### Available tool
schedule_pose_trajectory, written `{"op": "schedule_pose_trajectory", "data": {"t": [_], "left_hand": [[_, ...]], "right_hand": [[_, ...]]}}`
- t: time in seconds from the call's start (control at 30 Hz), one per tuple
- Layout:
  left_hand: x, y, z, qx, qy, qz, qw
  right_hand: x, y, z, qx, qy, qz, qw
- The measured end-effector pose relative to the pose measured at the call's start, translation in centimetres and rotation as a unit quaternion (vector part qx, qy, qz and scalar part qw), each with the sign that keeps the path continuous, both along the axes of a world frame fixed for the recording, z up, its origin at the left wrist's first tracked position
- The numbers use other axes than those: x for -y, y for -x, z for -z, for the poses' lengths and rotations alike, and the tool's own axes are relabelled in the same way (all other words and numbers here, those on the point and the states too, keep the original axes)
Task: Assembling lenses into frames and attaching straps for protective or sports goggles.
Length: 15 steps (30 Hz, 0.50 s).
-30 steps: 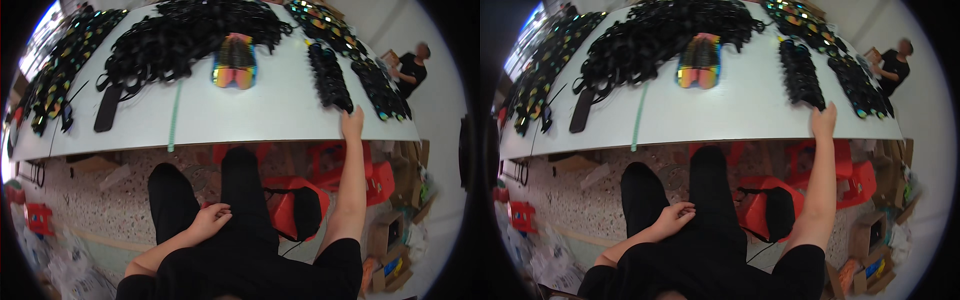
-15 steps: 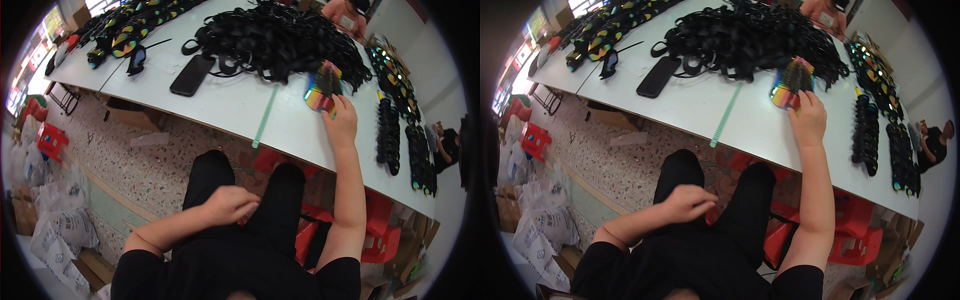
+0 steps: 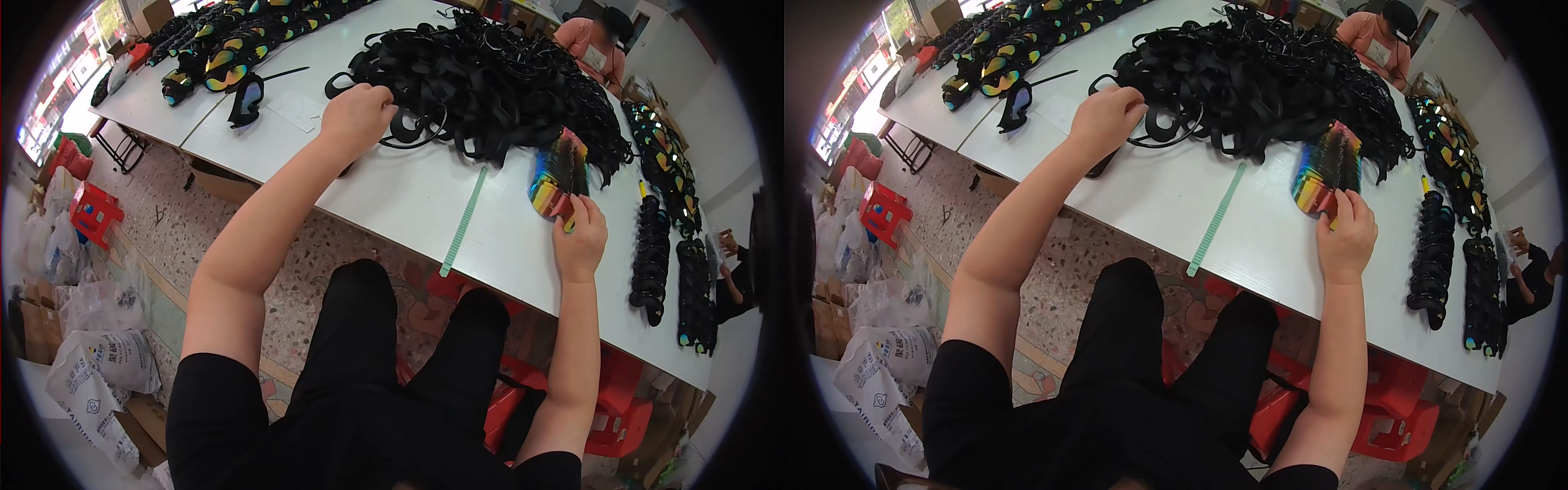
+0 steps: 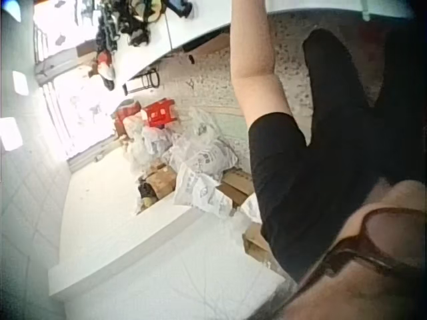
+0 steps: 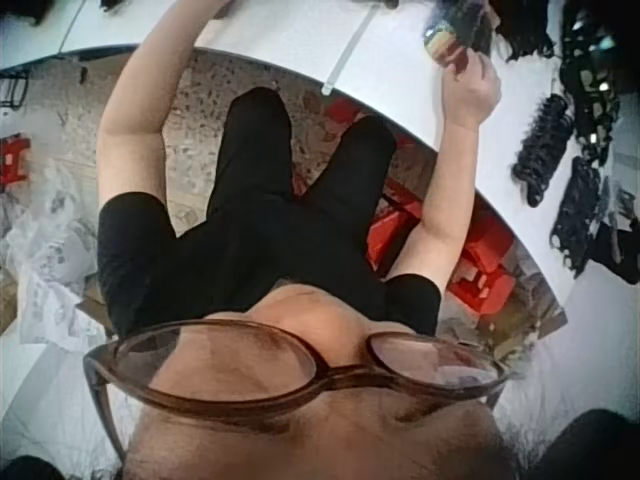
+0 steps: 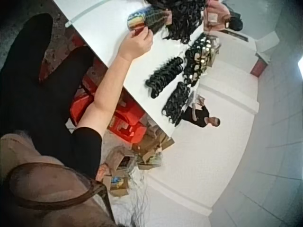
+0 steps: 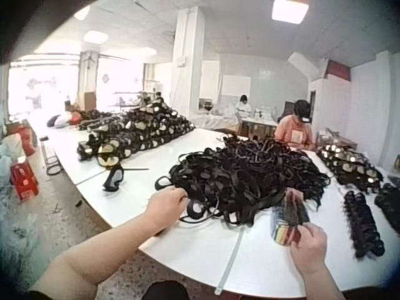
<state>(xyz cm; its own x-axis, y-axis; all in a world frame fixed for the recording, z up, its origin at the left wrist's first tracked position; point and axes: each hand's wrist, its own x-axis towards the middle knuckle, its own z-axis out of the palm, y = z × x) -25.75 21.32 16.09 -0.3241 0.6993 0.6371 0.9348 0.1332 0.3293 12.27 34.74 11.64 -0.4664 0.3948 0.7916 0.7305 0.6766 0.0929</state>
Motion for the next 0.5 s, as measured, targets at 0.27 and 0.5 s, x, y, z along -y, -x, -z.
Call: {"op": "schedule_pose_trajectory", "data": {"t": [0.27,0.5], "left_hand": [[-5.8,1.6,-0.6,0.179,0.180,-0.068,0.965],[-1.2,-3.7,-3.7,0.291,-0.176,0.089,0.936]], "right_hand": [[-0.3,0.1,0.0,-0.043,0.047,-0.045,0.997],[1.1,-0.8,-0.8,-0.072,0.027,-0.060,0.995]]}}
